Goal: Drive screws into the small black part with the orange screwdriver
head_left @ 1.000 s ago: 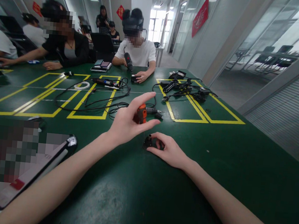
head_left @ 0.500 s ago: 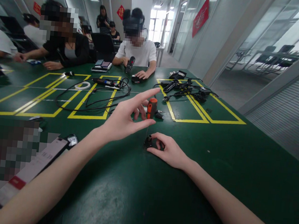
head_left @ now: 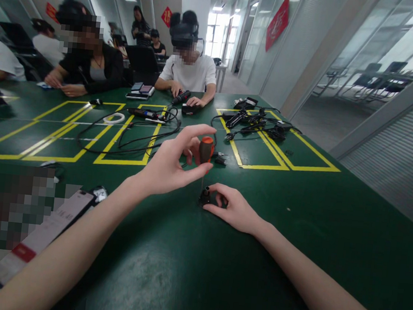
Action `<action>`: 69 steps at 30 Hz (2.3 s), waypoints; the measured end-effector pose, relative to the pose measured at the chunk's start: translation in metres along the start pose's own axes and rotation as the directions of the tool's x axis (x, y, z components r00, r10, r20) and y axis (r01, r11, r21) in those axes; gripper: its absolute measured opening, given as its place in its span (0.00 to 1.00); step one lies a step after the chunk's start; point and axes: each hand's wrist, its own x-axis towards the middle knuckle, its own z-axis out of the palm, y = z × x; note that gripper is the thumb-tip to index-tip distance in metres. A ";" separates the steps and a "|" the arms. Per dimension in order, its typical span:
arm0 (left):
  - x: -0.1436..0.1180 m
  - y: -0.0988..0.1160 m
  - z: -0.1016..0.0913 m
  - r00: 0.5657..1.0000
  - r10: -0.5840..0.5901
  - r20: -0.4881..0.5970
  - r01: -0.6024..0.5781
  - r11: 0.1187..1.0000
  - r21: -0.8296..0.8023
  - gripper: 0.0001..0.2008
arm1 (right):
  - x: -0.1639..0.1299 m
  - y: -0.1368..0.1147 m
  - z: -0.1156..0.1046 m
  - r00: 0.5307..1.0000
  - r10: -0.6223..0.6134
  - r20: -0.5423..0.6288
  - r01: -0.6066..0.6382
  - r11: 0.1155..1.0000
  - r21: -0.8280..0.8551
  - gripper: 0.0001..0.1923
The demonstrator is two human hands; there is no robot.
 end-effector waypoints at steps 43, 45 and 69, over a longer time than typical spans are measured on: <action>0.013 0.012 -0.009 0.755 -0.519 0.401 0.633 0.414 -0.654 0.23 | 0.000 0.000 0.000 1.000 0.010 -0.002 -0.010 1.000 -0.012 0.13; 0.014 0.012 -0.010 0.749 -0.518 0.413 0.636 0.387 -0.668 0.23 | 0.000 0.000 0.000 1.000 0.013 -0.001 -0.013 1.000 -0.008 0.13; 0.017 0.013 -0.011 0.712 -0.564 0.419 0.663 0.343 -0.665 0.21 | -0.001 -0.002 -0.002 1.000 0.022 0.005 -0.022 1.000 0.000 0.12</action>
